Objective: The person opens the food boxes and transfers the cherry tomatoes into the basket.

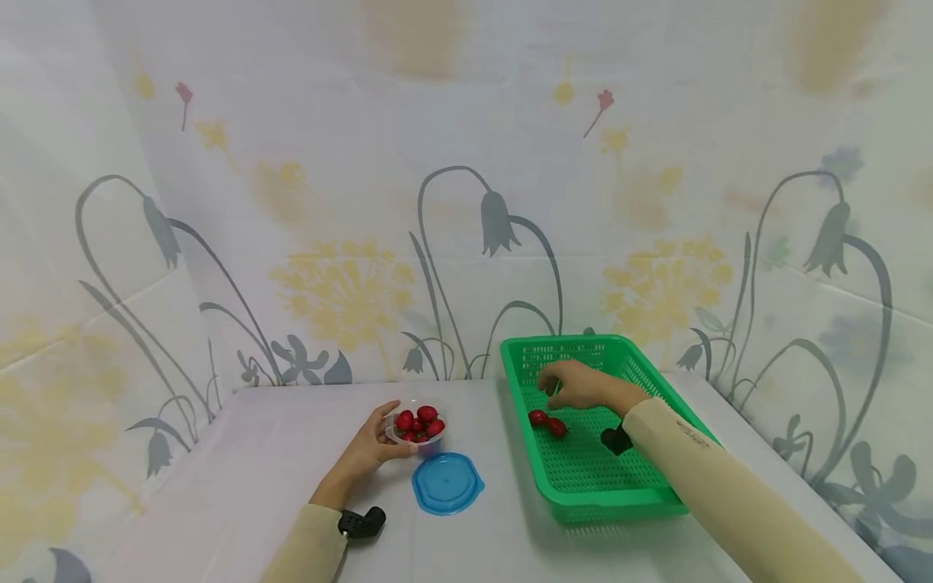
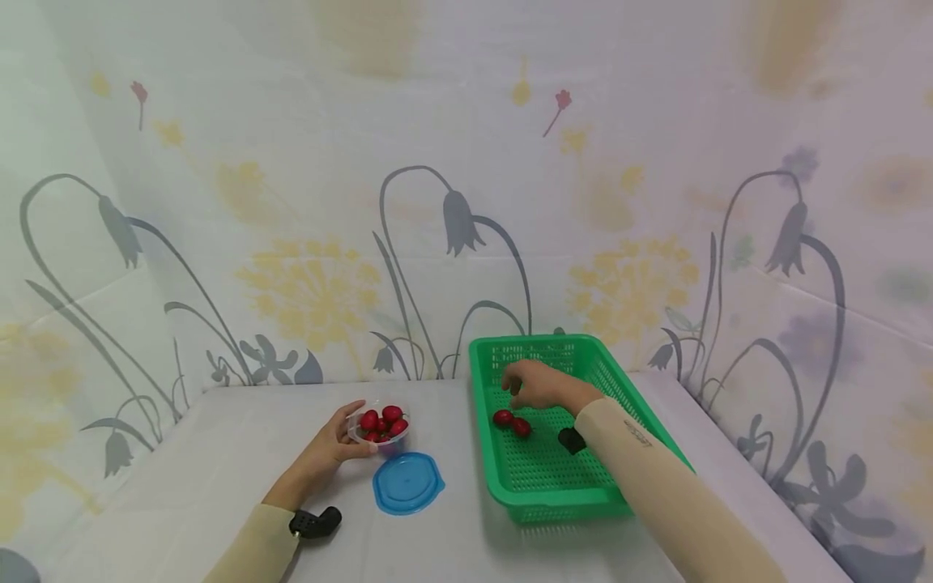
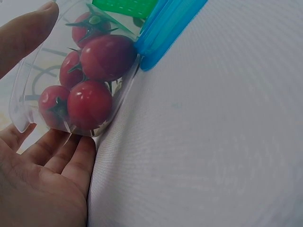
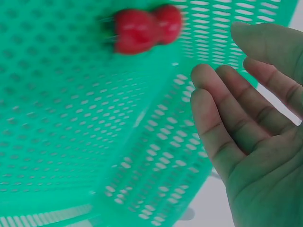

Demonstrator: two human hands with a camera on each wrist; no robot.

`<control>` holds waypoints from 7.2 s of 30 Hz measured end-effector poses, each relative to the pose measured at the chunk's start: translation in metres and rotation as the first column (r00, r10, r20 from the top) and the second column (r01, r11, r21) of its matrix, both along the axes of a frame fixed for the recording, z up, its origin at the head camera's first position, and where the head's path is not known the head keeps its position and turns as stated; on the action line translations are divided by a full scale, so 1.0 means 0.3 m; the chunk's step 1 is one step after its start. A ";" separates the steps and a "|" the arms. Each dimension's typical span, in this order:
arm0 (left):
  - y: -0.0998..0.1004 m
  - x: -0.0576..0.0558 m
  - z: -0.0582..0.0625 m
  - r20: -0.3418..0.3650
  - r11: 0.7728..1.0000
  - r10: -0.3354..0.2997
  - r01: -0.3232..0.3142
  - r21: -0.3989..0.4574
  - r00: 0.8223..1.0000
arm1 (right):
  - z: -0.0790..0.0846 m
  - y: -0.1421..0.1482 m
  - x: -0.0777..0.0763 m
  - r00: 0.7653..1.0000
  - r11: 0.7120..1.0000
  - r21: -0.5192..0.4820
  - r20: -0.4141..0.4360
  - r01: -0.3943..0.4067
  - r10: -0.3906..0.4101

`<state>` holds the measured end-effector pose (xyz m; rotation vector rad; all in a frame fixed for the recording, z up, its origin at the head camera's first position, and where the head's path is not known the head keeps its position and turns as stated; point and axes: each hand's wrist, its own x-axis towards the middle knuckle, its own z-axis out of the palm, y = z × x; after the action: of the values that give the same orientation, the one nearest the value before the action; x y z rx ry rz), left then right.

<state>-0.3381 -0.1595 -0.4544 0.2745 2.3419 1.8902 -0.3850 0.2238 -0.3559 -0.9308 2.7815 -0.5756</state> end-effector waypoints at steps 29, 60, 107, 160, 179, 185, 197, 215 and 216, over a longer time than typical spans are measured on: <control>-0.016 -0.010 -0.014 0.012 1.000 -0.006 0.006 0.017 1.000 | 0.167 -0.413 -0.005 0.997 0.998 -0.020 -0.050 -0.061 0.060; -0.005 -0.003 -0.001 0.022 0.999 -0.027 0.026 0.042 0.999 | 0.016 -0.669 0.019 0.994 0.977 0.182 0.041 -0.107 0.101; -0.004 -0.001 -0.002 0.017 0.998 -0.031 0.030 0.050 0.999 | -0.024 -0.677 -0.012 0.970 0.982 0.124 0.215 -0.141 0.112; -0.014 -0.010 -0.010 -0.002 1.000 0.007 -0.007 -0.023 1.000 | 0.187 -0.293 0.053 0.988 0.970 -0.206 -0.109 -0.129 0.108; -0.014 -0.005 -0.003 0.002 1.000 -0.004 0.004 -0.024 1.000 | 0.052 -0.019 0.047 0.990 0.985 -0.152 -0.133 -0.075 0.055; -0.014 -0.004 -0.001 0.003 1.000 -0.006 0.006 -0.009 1.000 | -0.005 -0.008 0.031 0.992 0.991 -0.099 -0.098 -0.091 0.081; -0.012 -0.002 -0.004 0.011 1.000 -0.005 0.005 0.008 1.000 | -0.073 -0.014 0.037 0.995 0.994 -0.043 -0.012 -0.100 0.099; -0.006 0.005 0.001 0.000 1.000 -0.018 0.018 -0.018 1.000 | -0.110 -0.017 0.033 0.994 0.993 0.043 -0.017 -0.106 0.107; -0.005 0.004 0.001 0.005 1.000 -0.016 0.016 -0.017 1.000 | -0.111 -0.017 0.033 0.994 0.993 0.044 -0.016 -0.106 0.107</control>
<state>-0.3368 -0.1611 -0.4540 0.2860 2.3441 1.8612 -0.3752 0.2188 -0.3892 -1.0728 2.7286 -0.4921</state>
